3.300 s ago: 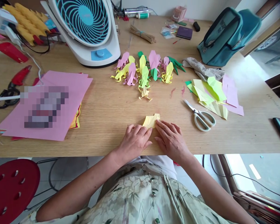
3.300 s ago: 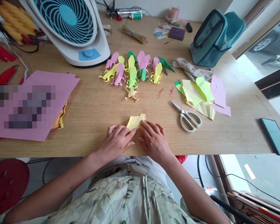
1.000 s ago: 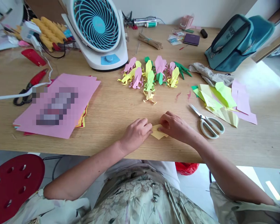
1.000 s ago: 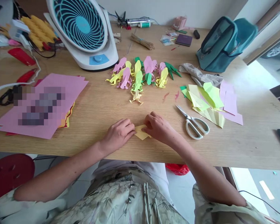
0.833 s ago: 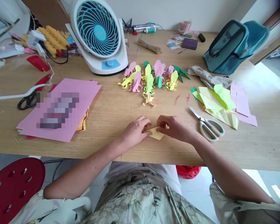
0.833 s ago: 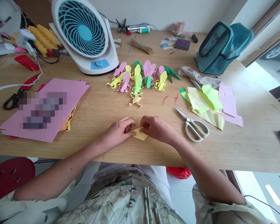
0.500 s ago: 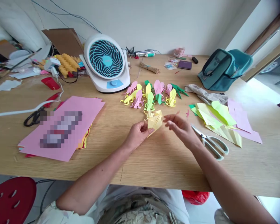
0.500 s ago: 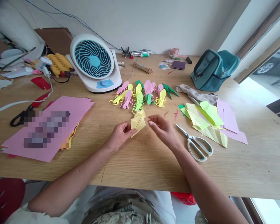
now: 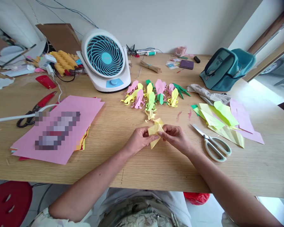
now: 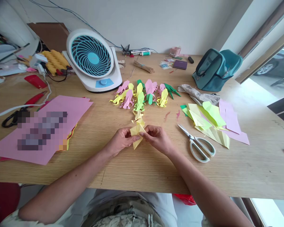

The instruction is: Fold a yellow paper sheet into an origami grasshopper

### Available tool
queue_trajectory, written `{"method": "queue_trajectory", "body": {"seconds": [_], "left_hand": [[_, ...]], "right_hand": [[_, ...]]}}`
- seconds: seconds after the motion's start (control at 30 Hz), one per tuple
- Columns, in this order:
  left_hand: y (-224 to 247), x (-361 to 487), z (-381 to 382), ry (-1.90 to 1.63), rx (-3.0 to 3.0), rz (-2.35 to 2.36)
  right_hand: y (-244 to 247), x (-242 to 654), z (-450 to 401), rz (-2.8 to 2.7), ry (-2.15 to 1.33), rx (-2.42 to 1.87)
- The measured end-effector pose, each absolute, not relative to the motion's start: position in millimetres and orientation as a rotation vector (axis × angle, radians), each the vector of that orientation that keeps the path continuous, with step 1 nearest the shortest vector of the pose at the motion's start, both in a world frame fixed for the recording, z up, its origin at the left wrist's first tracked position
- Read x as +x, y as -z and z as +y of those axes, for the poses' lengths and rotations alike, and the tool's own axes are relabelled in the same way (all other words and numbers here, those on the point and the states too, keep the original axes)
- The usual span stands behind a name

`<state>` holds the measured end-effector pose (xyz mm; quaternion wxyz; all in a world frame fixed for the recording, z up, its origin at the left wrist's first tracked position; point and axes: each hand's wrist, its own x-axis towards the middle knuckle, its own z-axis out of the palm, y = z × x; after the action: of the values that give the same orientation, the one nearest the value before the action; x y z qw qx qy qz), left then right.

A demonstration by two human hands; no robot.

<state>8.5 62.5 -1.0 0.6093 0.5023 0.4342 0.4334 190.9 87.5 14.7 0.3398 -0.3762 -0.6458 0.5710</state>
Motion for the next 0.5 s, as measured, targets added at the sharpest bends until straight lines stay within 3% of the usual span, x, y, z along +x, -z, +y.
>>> {"method": "queue_trajectory", "body": {"seconds": [0.5], "left_hand": [[4.4, 14.0, 60.3, -1.075, 1.426, 1.141]], "right_hand": [[-11.7, 183.2, 85.6, -1.413, -1.659, -0.887]]}}
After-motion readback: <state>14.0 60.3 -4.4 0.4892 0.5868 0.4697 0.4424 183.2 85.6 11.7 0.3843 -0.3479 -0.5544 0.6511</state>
